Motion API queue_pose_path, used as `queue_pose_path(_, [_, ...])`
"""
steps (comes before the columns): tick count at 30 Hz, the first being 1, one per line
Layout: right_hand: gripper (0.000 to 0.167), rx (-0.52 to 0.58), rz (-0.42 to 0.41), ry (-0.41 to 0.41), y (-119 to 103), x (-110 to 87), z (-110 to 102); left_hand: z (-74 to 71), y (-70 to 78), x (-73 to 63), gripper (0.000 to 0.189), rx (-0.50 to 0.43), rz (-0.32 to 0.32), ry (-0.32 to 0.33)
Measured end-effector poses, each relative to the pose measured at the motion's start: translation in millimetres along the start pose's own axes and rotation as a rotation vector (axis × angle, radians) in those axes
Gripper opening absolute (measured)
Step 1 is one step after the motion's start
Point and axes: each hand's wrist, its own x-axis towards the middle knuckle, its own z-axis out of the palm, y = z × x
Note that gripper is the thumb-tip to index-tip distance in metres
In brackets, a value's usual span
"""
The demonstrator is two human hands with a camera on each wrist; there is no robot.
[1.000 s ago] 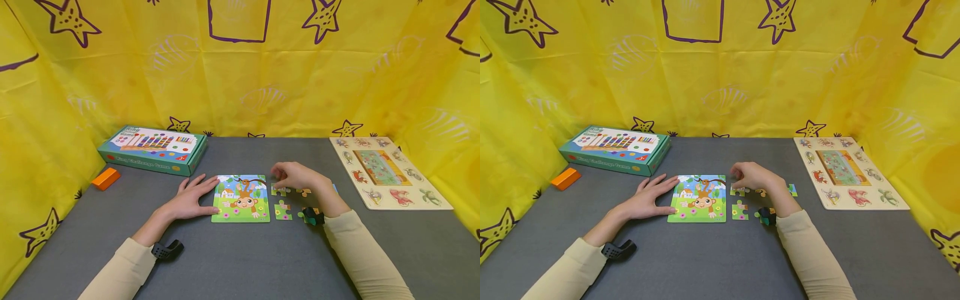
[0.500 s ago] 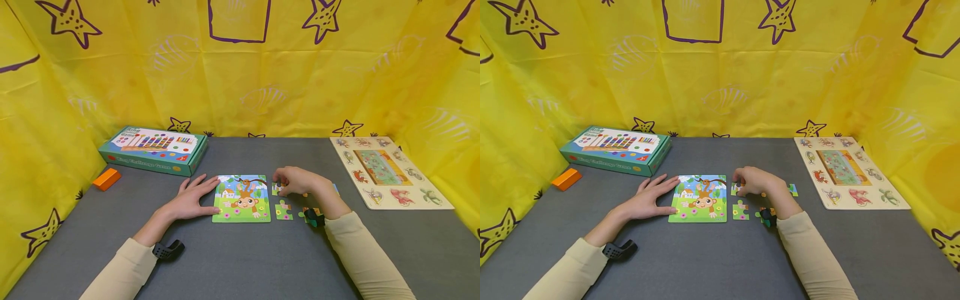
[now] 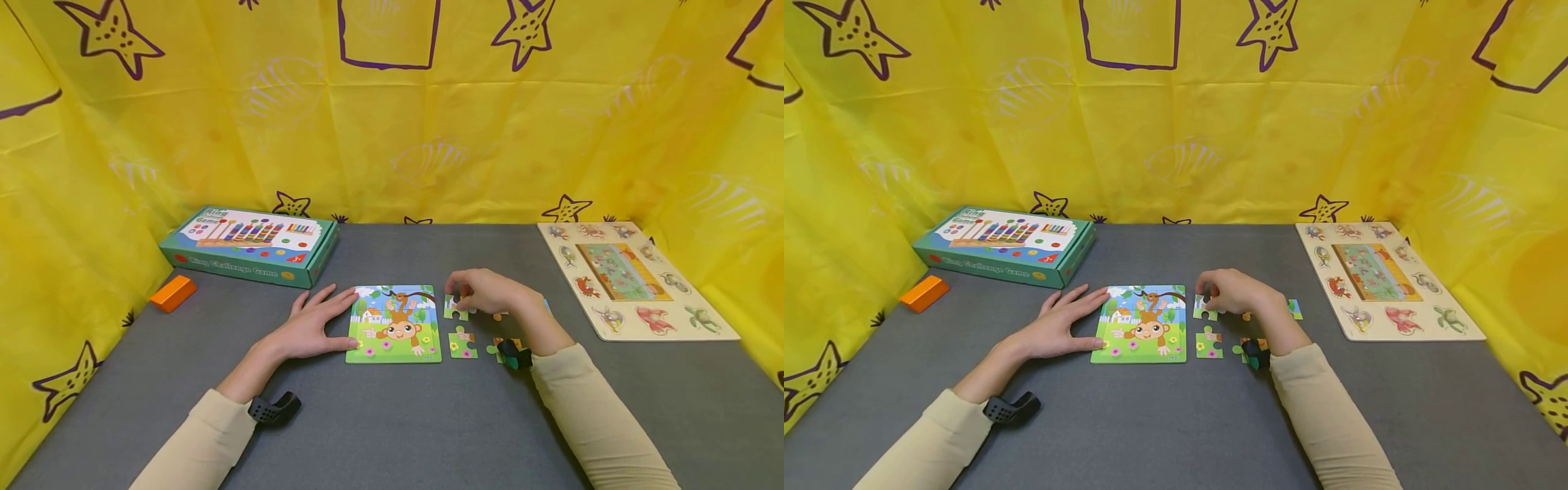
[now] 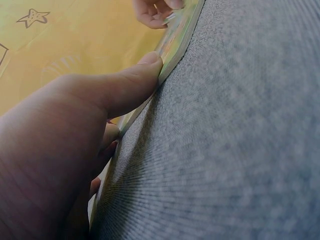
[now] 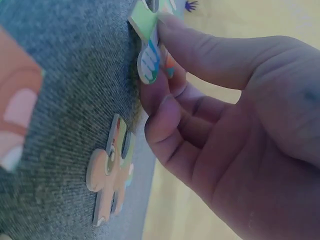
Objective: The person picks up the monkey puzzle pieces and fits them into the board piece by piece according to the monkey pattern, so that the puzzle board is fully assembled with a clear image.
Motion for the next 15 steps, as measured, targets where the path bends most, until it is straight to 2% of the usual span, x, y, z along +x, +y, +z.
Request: queue_pose_path(15, [0.019,0.014,-0.089,0.055,4.7,-3.8,-10.0,0.0,-0.2,0.0,0.091,-0.002,0.002,0.002])
